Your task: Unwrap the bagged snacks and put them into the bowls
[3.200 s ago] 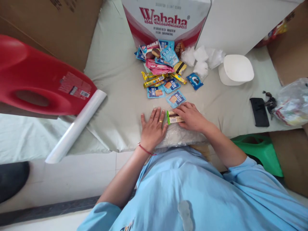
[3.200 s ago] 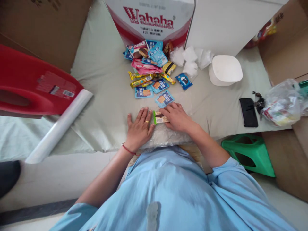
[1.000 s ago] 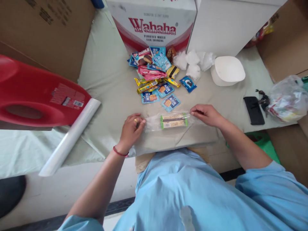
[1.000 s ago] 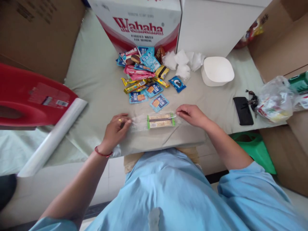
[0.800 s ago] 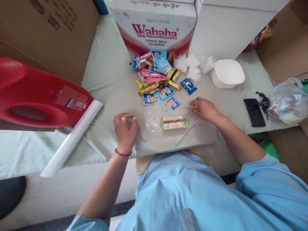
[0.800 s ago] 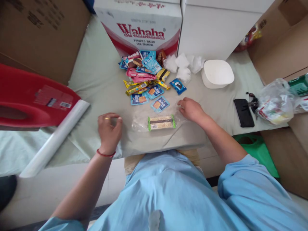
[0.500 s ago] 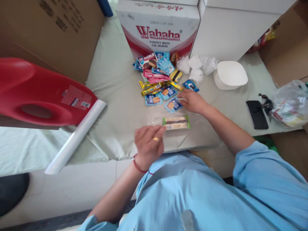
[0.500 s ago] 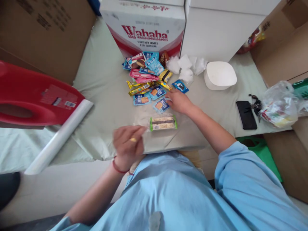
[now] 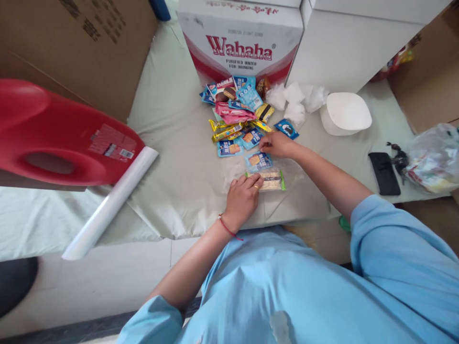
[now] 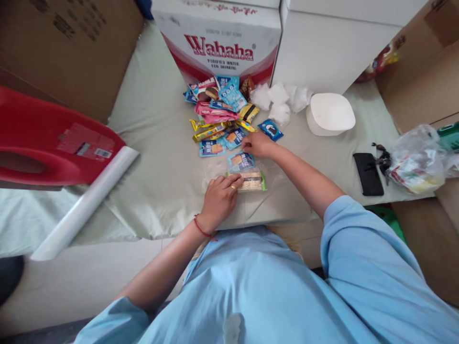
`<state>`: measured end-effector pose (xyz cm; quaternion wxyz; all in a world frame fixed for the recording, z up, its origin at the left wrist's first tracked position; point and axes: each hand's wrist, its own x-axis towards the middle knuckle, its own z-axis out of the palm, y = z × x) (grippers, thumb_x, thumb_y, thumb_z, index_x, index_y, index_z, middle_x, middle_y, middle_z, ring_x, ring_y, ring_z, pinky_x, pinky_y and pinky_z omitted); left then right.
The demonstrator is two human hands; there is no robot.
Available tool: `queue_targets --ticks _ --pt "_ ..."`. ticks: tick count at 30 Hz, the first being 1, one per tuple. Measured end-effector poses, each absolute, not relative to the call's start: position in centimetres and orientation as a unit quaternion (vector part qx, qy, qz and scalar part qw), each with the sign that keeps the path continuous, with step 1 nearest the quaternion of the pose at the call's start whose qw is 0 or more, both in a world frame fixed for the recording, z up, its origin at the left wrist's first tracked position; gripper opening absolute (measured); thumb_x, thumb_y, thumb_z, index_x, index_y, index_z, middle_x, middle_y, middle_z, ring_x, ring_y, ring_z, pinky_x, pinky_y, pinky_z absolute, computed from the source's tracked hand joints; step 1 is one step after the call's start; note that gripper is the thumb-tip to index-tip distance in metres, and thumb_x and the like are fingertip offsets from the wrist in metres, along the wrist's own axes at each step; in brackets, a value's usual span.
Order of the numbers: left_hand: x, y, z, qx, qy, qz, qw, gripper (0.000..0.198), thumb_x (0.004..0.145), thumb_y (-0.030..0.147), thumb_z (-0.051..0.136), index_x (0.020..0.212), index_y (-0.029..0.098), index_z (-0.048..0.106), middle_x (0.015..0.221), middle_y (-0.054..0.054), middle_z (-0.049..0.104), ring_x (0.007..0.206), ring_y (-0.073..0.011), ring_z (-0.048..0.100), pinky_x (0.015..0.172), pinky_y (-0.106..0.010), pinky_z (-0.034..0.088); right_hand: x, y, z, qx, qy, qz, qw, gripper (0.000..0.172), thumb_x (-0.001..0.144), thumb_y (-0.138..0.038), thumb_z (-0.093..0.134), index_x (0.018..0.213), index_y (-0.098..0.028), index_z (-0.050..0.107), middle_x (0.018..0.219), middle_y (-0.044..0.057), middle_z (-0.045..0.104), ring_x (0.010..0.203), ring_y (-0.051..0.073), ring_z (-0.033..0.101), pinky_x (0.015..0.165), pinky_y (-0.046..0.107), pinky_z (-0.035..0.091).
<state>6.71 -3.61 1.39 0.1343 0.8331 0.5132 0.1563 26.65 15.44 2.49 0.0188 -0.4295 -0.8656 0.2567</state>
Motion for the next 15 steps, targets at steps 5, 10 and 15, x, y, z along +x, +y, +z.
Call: queue_targets --ticks 5,10,15 --pt "7.0 -3.5 1.5 0.832 0.515 0.158 0.134 0.043 0.104 0.017 0.043 0.136 0.027 0.07 0.143 -0.007 0.07 0.112 -0.0295 0.061 0.086 -0.047 0.046 26.5 15.1 2.6 -0.402 -0.864 0.294 0.079 0.027 0.096 -0.035 0.062 0.109 -0.014 0.071 0.094 0.006 0.071 0.082 0.016 0.058 0.074 0.026 0.04" --pt "6.9 -3.5 1.7 0.833 0.517 0.15 0.128 0.042 0.104 0.018 0.044 0.135 0.027 0.071 0.142 -0.006 0.071 0.11 -0.0301 0.062 0.085 -0.048 0.047 25.7 15.1 4.0 -0.419 -0.851 0.316 0.017 0.033 0.087 -0.041 0.074 0.105 -0.013 0.074 0.081 0.001 0.067 0.075 0.015 0.056 0.071 0.027 0.036" --pt "7.0 -3.7 1.6 0.835 0.512 0.16 0.125 0.044 0.104 0.018 0.043 0.138 0.028 0.069 0.144 -0.006 0.07 0.11 -0.029 0.063 0.087 -0.048 0.048 25.8 11.7 6.7 -0.33 -0.886 0.319 0.067 0.021 0.097 -0.033 0.063 0.101 -0.016 0.076 0.089 0.002 0.072 0.081 0.017 0.06 0.076 0.027 0.039"
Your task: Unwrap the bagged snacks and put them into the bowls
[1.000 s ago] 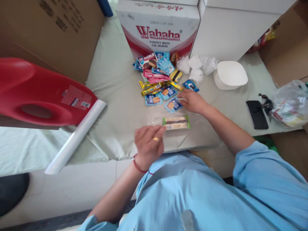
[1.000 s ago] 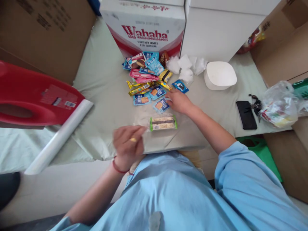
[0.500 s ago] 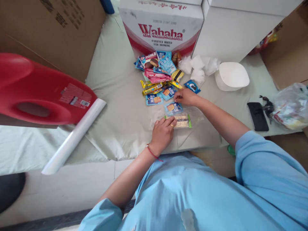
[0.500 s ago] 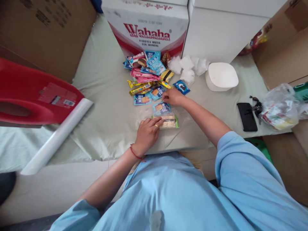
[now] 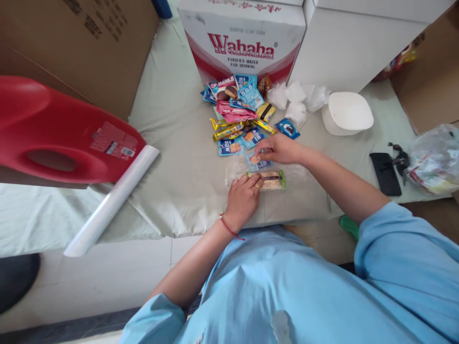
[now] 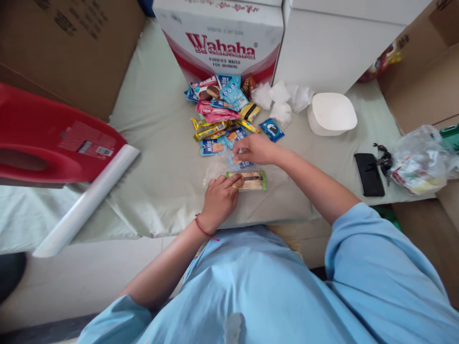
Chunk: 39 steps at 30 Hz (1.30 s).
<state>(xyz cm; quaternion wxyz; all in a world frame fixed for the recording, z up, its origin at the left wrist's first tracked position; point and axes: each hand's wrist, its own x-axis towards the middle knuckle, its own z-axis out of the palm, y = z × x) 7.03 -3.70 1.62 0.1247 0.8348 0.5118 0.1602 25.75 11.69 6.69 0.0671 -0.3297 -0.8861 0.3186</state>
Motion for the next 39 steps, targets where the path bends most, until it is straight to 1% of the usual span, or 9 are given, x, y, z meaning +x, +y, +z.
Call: queue_targets --ticks 9,13,19,22,24,27,29,34,39 --pt "5.2 -4.5 0.0 0.798 0.512 0.226 0.221 0.035 0.096 0.018 0.05 0.115 0.024 0.079 0.134 -0.009 0.076 0.116 -0.0276 0.07 0.098 -0.049 0.055 27.3 0.2 2.9 -0.311 -0.942 0.109 0.059 0.042 0.108 -0.02 0.046 0.146 -0.026 0.064 0.093 0.009 0.067 0.089 0.024 0.051 0.076 0.035 0.042" --pt "2.9 -4.8 -0.4 0.675 0.57 0.37 0.287 0.03 0.094 0.02 0.048 0.097 0.025 0.078 0.119 -0.005 0.08 0.113 -0.0216 0.072 0.102 -0.042 0.057 27.2 -0.7 1.8 -0.313 -0.942 0.098 0.076 0.038 0.109 -0.021 0.047 0.137 -0.031 0.071 0.091 0.008 0.061 0.088 0.025 0.046 0.076 0.036 0.04" --pt "1.4 -0.1 0.5 0.424 0.707 0.498 0.269 0.031 0.103 0.044 0.045 0.095 0.022 0.065 0.1 -0.004 0.073 0.095 -0.0168 0.068 0.085 -0.029 0.054 26.9 -1.2 2.3 -0.314 -0.944 0.08 0.066 0.038 0.107 -0.016 0.048 0.134 -0.028 0.072 0.089 0.008 0.058 0.088 0.025 0.044 0.077 0.037 0.037" --pt "2.4 3.3 1.4 0.46 0.675 0.485 0.312 0.046 0.107 0.056 0.037 0.091 0.022 0.063 0.097 -0.006 0.071 0.095 -0.0194 0.067 0.091 -0.034 0.054 26.7 -1.3 2.4 -0.316 -0.944 0.078 0.055 0.038 0.107 -0.016 0.049 0.135 -0.029 0.071 0.09 0.008 0.058 0.089 0.025 0.044 0.077 0.038 0.036" --pt "3.3 4.6 1.9 0.523 0.652 0.427 0.344 0.042 0.099 0.061 0.055 0.102 0.02 0.065 0.106 -0.009 0.072 0.102 -0.0234 0.069 0.094 -0.038 0.054 26.6 -1.4 2.5 -0.322 -0.942 0.08 0.049 0.038 0.108 -0.018 0.048 0.137 -0.03 0.071 0.091 0.008 0.059 0.09 0.025 0.045 0.078 0.038 0.037" --pt "3.6 4.5 2.3 0.656 0.601 0.275 0.366 0.067 0.073 0.048 0.085 0.128 0.017 0.064 0.126 -0.015 0.069 0.113 -0.0309 0.068 0.099 -0.043 0.054 26.6 -1.7 2.6 -0.333 -0.938 0.085 0.048 0.039 0.109 -0.021 0.048 0.139 -0.031 0.07 0.093 0.009 0.061 0.092 0.026 0.048 0.079 0.038 0.041" --pt "2.7 3.2 2.3 0.708 0.579 0.203 0.35 0.073 0.065 0.035 0.086 0.132 0.016 0.064 0.129 -0.016 0.069 0.113 -0.0323 0.069 0.099 -0.044 0.054 26.8 -2.0 2.6 -0.341 -0.932 0.099 0.065 0.038 0.108 -0.022 0.05 0.139 -0.029 0.069 0.097 0.01 0.063 0.096 0.027 0.05 0.082 0.039 0.044" --pt "-0.4 -0.9 2.8 0.644 0.62 0.215 0.393 0.017 0.079 0.035 0.069 0.088 0.02 0.069 0.076 -0.001 0.069 0.069 -0.0196 0.065 0.066 -0.031 0.05 27.4 -2.9 2.0 -0.363 -0.891 0.189 0.198 0.036 0.105 -0.03 0.055 0.136 -0.018 0.068 0.118 0.015 0.064 0.106 0.027 0.057 0.095 0.042 0.049" --pt "2.4 -3.9 3.4 0.538 0.638 0.373 0.405 0.014 0.084 0.034 0.068 0.087 0.02 0.067 0.076 0.001 0.068 0.065 -0.0148 0.063 0.063 -0.026 0.049 26.8 -3.4 1.0 -0.403 -0.852 0.22 0.253 0.032 0.104 -0.023 0.05 0.121 -0.022 0.076 0.109 0.01 0.066 0.097 0.025 0.059 0.088 0.041 0.051"
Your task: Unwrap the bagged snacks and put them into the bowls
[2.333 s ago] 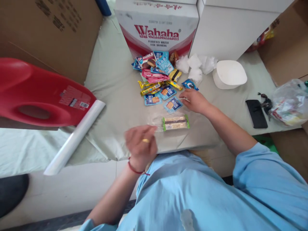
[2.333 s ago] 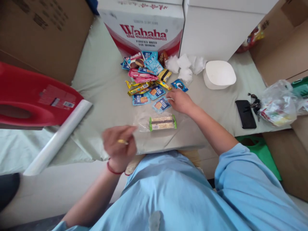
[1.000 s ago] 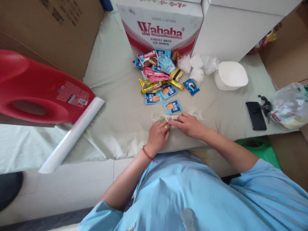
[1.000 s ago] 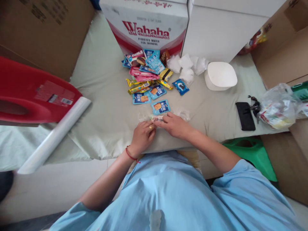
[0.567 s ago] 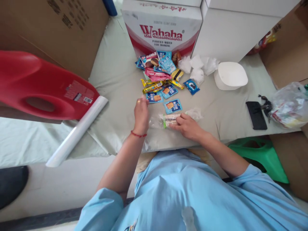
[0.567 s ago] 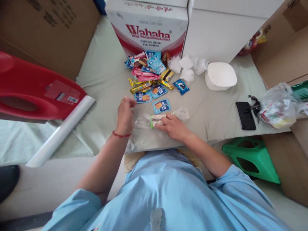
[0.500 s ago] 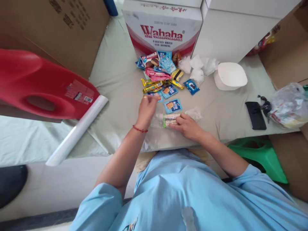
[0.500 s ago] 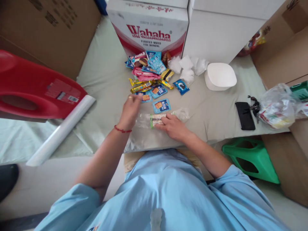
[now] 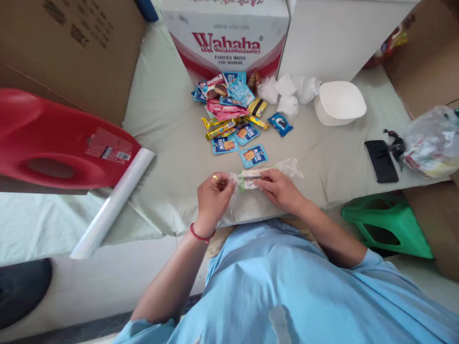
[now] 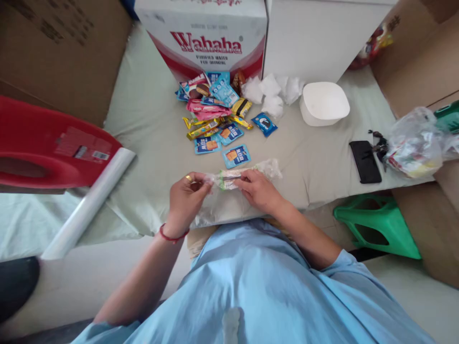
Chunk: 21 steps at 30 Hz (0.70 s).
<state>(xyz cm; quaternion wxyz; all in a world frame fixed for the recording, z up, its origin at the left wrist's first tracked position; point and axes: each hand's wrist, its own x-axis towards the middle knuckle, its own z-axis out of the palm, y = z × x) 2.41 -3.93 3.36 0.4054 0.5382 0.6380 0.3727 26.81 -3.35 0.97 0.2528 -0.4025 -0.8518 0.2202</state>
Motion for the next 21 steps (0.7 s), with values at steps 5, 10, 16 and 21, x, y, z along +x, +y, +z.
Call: queue_targets --ticks 5,10,16,21 --pt "8.2 -4.1 2.5 0.629 0.607 0.365 0.319 0.021 0.092 0.019 0.055 0.104 0.017 0.073 0.101 -0.008 0.072 0.092 -0.0195 0.069 0.087 -0.033 0.057 26.3 -3.4 1.0 -0.4 -0.839 0.24 0.278 0.034 0.104 -0.023 0.048 0.122 -0.024 0.076 0.111 0.011 0.07 0.102 0.027 0.063 0.089 0.044 0.055" --pt "10.7 -5.2 1.7 0.777 0.582 0.184 0.152 0.046 0.094 0.014 0.053 0.138 0.005 0.062 0.133 -0.023 0.064 0.121 -0.0325 0.062 0.101 -0.046 0.054 28.1 -3.4 1.2 -0.474 -0.786 0.222 0.33 0.033 0.104 -0.025 0.05 0.129 -0.027 0.071 0.128 0.011 0.069 0.117 0.026 0.065 0.101 0.044 0.056" --pt "10.8 -6.5 0.9 0.82 0.563 0.082 0.06 0.059 0.102 0.014 0.042 0.159 0.002 0.04 0.152 -0.025 0.055 0.124 -0.0328 0.059 0.092 -0.044 0.053 31.6 -2.8 -0.6 -0.665 -0.699 0.11 0.239 0.04 0.092 -0.035 0.064 0.128 -0.019 0.071 0.128 0.02 0.062 0.12 0.038 0.056 0.107 0.06 0.047" --pt "11.0 -6.5 0.2 0.82 0.566 0.066 0.052 0.062 0.103 0.015 0.039 0.163 0.002 0.034 0.157 -0.025 0.053 0.125 -0.0322 0.058 0.087 -0.043 0.052 33.4 -2.7 0.2 -0.648 -0.673 0.204 0.292 0.019 0.089 -0.041 0.066 0.091 -0.023 0.071 0.109 0.013 0.067 0.107 0.031 0.061 0.098 0.052 0.051"
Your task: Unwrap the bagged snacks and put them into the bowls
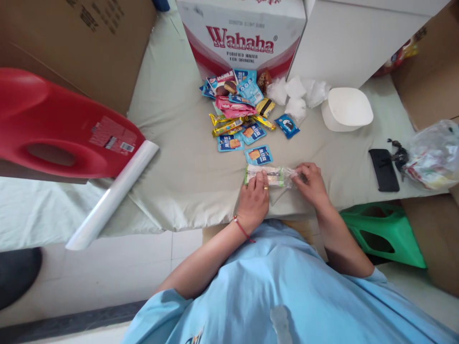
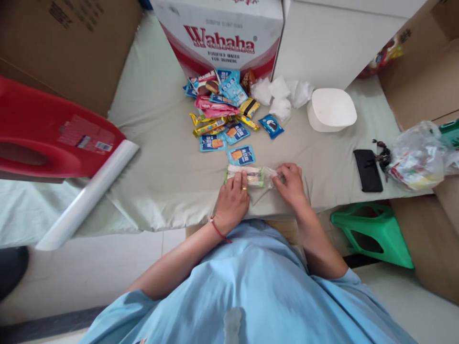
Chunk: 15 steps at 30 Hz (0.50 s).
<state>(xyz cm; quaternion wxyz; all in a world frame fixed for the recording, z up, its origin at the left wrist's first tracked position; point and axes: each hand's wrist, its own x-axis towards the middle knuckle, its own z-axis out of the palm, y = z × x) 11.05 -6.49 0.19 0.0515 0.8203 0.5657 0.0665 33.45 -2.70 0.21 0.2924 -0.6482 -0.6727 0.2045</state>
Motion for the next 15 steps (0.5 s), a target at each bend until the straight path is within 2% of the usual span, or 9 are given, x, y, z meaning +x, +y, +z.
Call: queue_targets --ticks 2,4,6,8,11,15 --pt "11.0 -6.6 0.1 0.822 0.564 0.062 0.048 0.063 0.103 0.014 0.037 0.165 0.003 0.032 0.159 -0.024 0.052 0.122 -0.0321 0.059 0.084 -0.044 0.051 33.2 -2.7 1.4 -0.637 -0.626 0.29 0.344 0.023 0.089 -0.047 0.067 0.089 -0.024 0.067 0.099 0.007 0.068 0.089 0.023 0.063 0.08 0.04 0.055" --pt "10.9 -6.6 0.2 0.823 0.563 0.061 0.045 0.063 0.103 0.013 0.036 0.166 0.005 0.031 0.16 -0.023 0.051 0.119 -0.0319 0.06 0.083 -0.045 0.051 32.2 -2.4 2.5 -0.63 -0.576 0.369 0.367 0.025 0.089 -0.049 0.069 0.089 -0.025 0.063 0.082 0.001 0.065 0.068 0.017 0.059 0.062 0.031 0.05" --pt "10.8 -6.7 0.4 0.825 0.56 0.064 0.048 0.062 0.103 0.012 0.036 0.165 0.007 0.034 0.161 -0.022 0.051 0.118 -0.0315 0.06 0.085 -0.046 0.05 30.4 -1.7 3.4 -0.623 -0.565 0.396 0.369 0.024 0.089 -0.047 0.071 0.088 -0.025 0.061 0.071 -0.003 0.06 0.058 0.015 0.053 0.055 0.028 0.044" --pt "10.8 -6.7 0.5 0.828 0.554 0.067 0.052 0.058 0.103 0.012 0.037 0.161 0.008 0.043 0.16 -0.022 0.052 0.118 -0.0314 0.061 0.087 -0.046 0.05 28.2 -0.6 3.9 -0.615 -0.608 0.361 0.347 0.017 0.09 -0.038 0.071 0.086 -0.024 0.062 0.071 -0.002 0.06 0.061 0.016 0.055 0.059 0.029 0.045" --pt "10.7 -6.7 0.3 0.832 0.545 0.091 0.056 0.049 0.103 0.012 0.04 0.147 0.008 0.06 0.155 -0.022 0.057 0.126 -0.0328 0.06 0.094 -0.047 0.049 24.9 0.8 4.2 -0.6 -0.713 0.269 0.242 0.007 0.093 -0.025 0.064 0.088 -0.022 0.067 0.085 0.004 0.067 0.077 0.02 0.062 0.073 0.033 0.049" --pt "9.2 -7.0 -0.3 0.829 0.519 0.187 0.096 0.038 0.097 0.012 0.05 0.128 0.008 0.071 0.146 -0.022 0.064 0.139 -0.0347 0.055 0.109 -0.051 0.045 22.4 0.5 4.3 -0.541 -0.806 0.208 0.116 0.029 0.103 -0.017 0.046 0.106 -0.017 0.074 0.112 0.014 0.07 0.098 0.025 0.064 0.088 0.037 0.051"
